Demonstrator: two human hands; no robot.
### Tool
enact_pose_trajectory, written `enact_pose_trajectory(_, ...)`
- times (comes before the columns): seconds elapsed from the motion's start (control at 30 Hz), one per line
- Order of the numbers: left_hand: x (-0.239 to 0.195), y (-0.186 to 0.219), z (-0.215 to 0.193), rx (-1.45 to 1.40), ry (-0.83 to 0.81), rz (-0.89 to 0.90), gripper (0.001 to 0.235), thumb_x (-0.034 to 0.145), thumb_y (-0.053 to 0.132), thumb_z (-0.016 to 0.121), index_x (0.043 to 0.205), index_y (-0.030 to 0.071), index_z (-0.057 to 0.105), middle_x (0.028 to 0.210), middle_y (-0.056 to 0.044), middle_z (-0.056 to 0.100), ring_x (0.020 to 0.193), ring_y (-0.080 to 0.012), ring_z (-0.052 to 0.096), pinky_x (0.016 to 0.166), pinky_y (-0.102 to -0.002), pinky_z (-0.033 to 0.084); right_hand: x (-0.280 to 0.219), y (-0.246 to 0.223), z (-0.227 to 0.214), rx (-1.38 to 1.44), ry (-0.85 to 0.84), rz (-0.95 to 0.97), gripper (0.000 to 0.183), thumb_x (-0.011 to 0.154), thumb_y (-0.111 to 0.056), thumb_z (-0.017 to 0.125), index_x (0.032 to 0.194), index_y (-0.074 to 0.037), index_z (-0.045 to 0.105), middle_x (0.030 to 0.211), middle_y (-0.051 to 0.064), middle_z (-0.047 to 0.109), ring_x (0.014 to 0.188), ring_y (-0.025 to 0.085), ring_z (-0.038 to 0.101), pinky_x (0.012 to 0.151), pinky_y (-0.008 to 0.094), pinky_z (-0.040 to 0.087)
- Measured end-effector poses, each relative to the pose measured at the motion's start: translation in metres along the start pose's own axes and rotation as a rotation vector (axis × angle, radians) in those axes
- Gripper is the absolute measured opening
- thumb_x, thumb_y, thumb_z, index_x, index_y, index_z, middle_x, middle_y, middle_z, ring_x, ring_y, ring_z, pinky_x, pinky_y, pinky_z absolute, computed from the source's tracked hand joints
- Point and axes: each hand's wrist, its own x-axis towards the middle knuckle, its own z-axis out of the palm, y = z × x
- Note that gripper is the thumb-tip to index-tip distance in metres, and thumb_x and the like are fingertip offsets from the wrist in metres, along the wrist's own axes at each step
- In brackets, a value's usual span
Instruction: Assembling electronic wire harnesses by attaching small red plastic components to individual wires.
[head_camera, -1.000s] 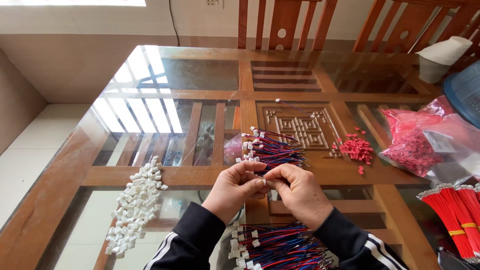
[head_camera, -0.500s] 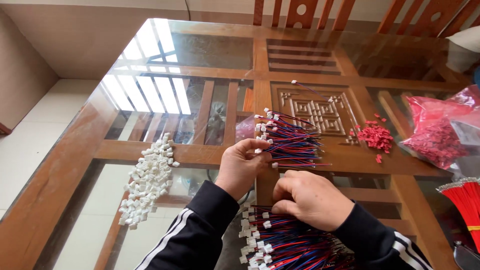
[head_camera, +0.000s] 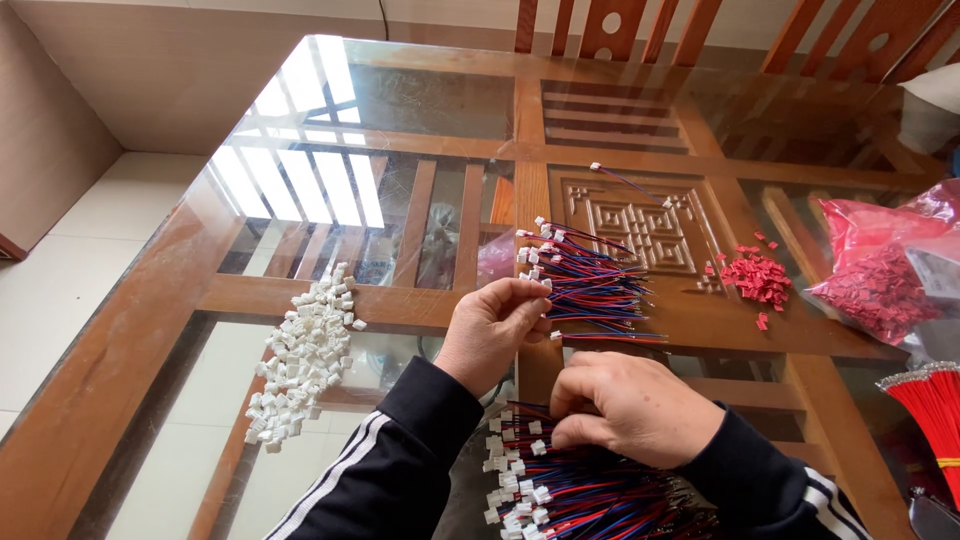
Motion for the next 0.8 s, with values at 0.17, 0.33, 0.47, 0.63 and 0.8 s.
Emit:
enact_pose_trajectory(0.17, -0.001, 0.000, 0.000, -0.008, -0.023, -0.006, 0.009, 0.091, 0.003, 0.064, 0.098, 0.004, 0.069, 0.083, -0.008, 0.068, 0.069, -0.0141, 0.067, 0.064, -0.023, 0.058, 0.003, 0.011, 0.011, -0.023, 0.009, -0.081, 0.014, 0.078, -0.040, 0.073, 0.077, -0.028, 0.067, 0.084, -0.011, 0.069, 0.077, 0.014, 0.065, 0.069, 0.033, 0.048)
enact_pose_trajectory(0.33, -0.011, 0.019, 0.000, -0.005, -0.095, 0.027, 0.013, 0.094, 0.011, 0.060, 0.101, 0.002, 0.068, 0.080, -0.009, 0.068, 0.069, -0.0123, 0.063, 0.065, -0.024, 0.057, -0.004, 0.000, -0.008, 0.051, 0.099, 0.023, 0.017, 0.085, -0.041, 0.067, 0.077, -0.026, 0.065, 0.074, -0.008, 0.072, 0.068, 0.015, 0.065, 0.066, 0.032, 0.047)
enact_pose_trajectory(0.47, -0.021, 0.051, 0.004, 0.238, -0.131, -0.064, 0.025, 0.092, 0.024, 0.057, 0.093, 0.005, 0.073, 0.076, -0.009, 0.073, 0.065, -0.0122, 0.066, 0.061, -0.025, 0.056, 0.003, 0.004, -0.010, 0.238, 0.469, 0.046, 0.012, 0.087, -0.030, 0.062, 0.082, -0.021, 0.065, 0.072, -0.004, 0.069, 0.066, 0.016, 0.062, 0.067, 0.031, 0.046)
enact_pose_trajectory(0.63, -0.016, 0.035, 0.006, 0.296, -0.206, -0.127, 0.021, 0.086, 0.016, 0.067, 0.097, 0.001, 0.077, 0.069, -0.013, 0.075, 0.059, -0.0137, 0.067, 0.058, -0.025, 0.057, 0.011, 0.025, 0.004, 0.100, 0.717, -0.093, 0.010, 0.085, -0.026, 0.065, 0.081, -0.019, 0.061, 0.078, -0.001, 0.067, 0.071, 0.022, 0.064, 0.064, 0.036, 0.046)
enact_pose_trajectory(0.8, -0.009, 0.019, 0.002, 0.128, -0.105, -0.175, 0.019, 0.084, -0.002, 0.069, 0.101, -0.006, 0.076, 0.077, -0.020, 0.076, 0.068, -0.0227, 0.071, 0.062, -0.030, 0.058, -0.002, 0.048, -0.038, 0.302, 0.484, 0.382, 0.013, 0.079, -0.032, 0.068, 0.089, -0.026, 0.074, 0.068, -0.006, 0.071, 0.049, 0.008, 0.061, 0.056, 0.026, 0.047)
